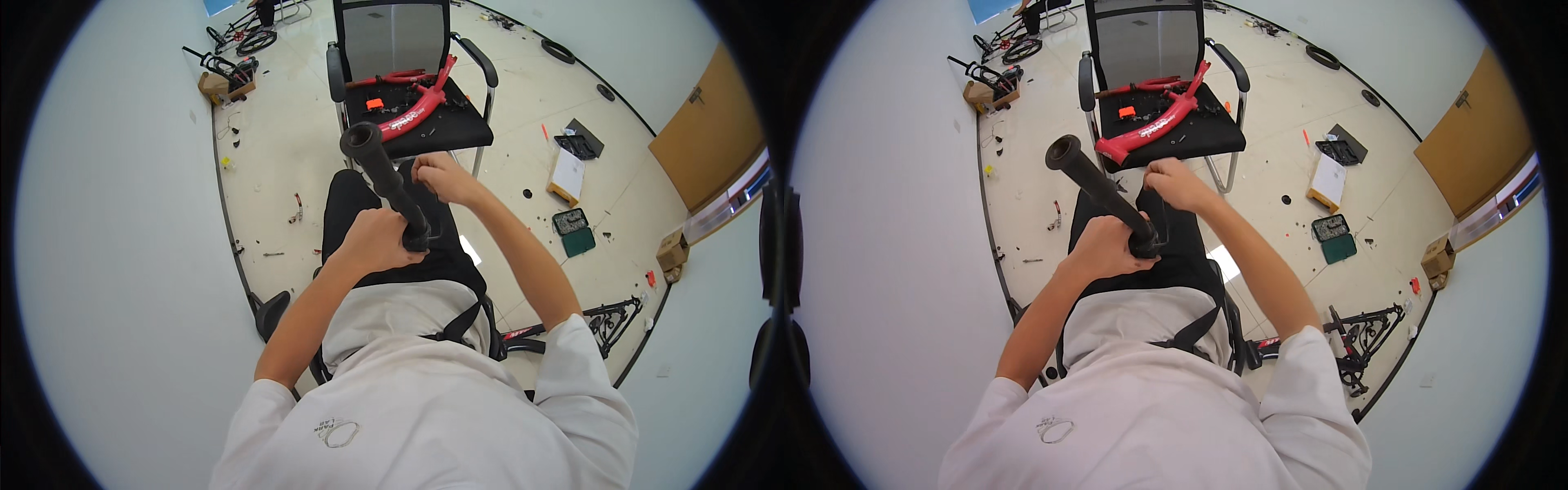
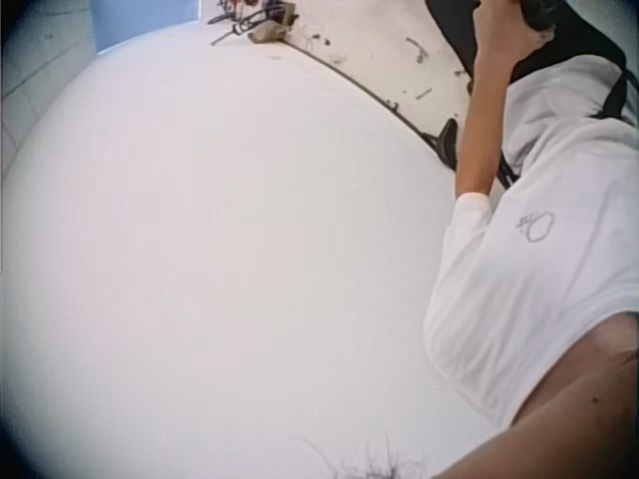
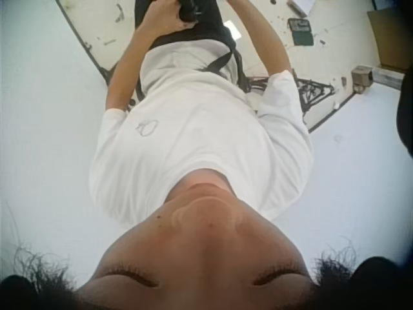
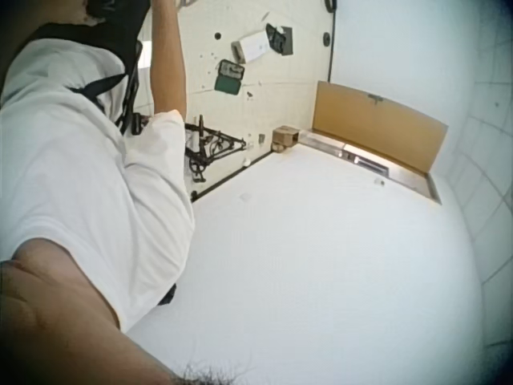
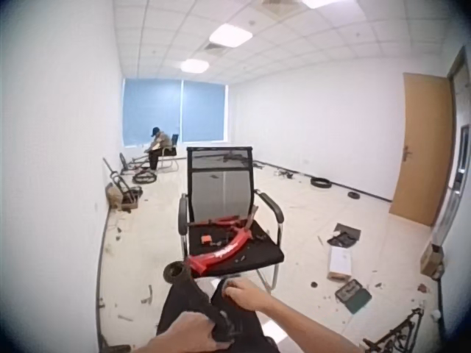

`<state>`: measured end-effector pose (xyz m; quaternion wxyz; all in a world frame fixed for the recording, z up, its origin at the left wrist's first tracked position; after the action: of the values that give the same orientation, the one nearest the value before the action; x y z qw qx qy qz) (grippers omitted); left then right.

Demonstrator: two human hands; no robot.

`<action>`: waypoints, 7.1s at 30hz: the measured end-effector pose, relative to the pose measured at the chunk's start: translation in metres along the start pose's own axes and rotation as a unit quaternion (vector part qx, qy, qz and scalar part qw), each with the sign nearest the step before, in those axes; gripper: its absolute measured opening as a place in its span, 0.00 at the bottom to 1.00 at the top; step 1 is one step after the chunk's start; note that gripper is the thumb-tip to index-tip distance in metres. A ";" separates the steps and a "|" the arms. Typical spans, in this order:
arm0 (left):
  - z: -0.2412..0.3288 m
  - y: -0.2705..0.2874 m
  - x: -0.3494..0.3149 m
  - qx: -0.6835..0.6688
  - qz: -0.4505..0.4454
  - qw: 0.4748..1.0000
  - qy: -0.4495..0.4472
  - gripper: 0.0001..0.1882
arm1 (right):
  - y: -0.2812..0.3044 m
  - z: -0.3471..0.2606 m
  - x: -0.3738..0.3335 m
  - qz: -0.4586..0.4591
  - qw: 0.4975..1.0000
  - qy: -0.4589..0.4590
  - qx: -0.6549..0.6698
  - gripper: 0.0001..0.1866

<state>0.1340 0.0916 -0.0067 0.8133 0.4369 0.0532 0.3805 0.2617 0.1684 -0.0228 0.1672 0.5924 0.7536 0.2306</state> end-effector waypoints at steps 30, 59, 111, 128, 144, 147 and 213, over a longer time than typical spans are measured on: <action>0.059 0.062 -0.032 0.091 0.229 0.940 -0.238 0.19 | -0.044 -0.031 -0.072 0.103 0.911 0.006 0.400 0.15; 0.040 0.071 -0.028 -0.322 -0.008 0.946 0.019 0.17 | -0.042 -0.064 -0.118 -0.080 0.926 0.101 0.355 0.21; 0.008 0.082 -0.051 -0.367 0.275 0.886 0.071 0.21 | 0.002 -0.162 -0.067 0.199 0.947 0.252 -0.015 0.16; -0.018 0.099 -0.065 -0.384 0.283 0.873 0.101 0.25 | -0.035 -0.039 -0.053 0.004 0.837 -0.048 0.545 0.10; -0.003 0.100 -0.050 -0.435 -0.011 0.897 0.083 0.19 | -0.084 0.034 -0.088 -0.120 0.863 -0.129 0.473 0.11; -0.005 0.104 -0.054 -0.410 0.029 0.910 0.050 0.22 | -0.064 0.026 -0.086 -0.080 0.867 -0.126 0.475 0.10; 0.026 0.090 -0.054 -0.283 0.081 0.955 0.035 0.19 | -0.032 -0.120 -0.114 0.294 0.919 0.256 -0.062 0.09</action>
<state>0.0554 0.0683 0.0639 0.8677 0.1785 -0.0639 0.4595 0.2004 0.0334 0.0578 -0.0703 0.6964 0.5473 0.4589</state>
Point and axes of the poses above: each hand's wrist, its own x-axis towards the middle knuckle, its own y-axis out of the back of the hand, z = x × y, the point moved 8 cm from there along x, towards the middle knuckle, and after that the axes turned 9 degrees about -x, right-handed, at the moved point
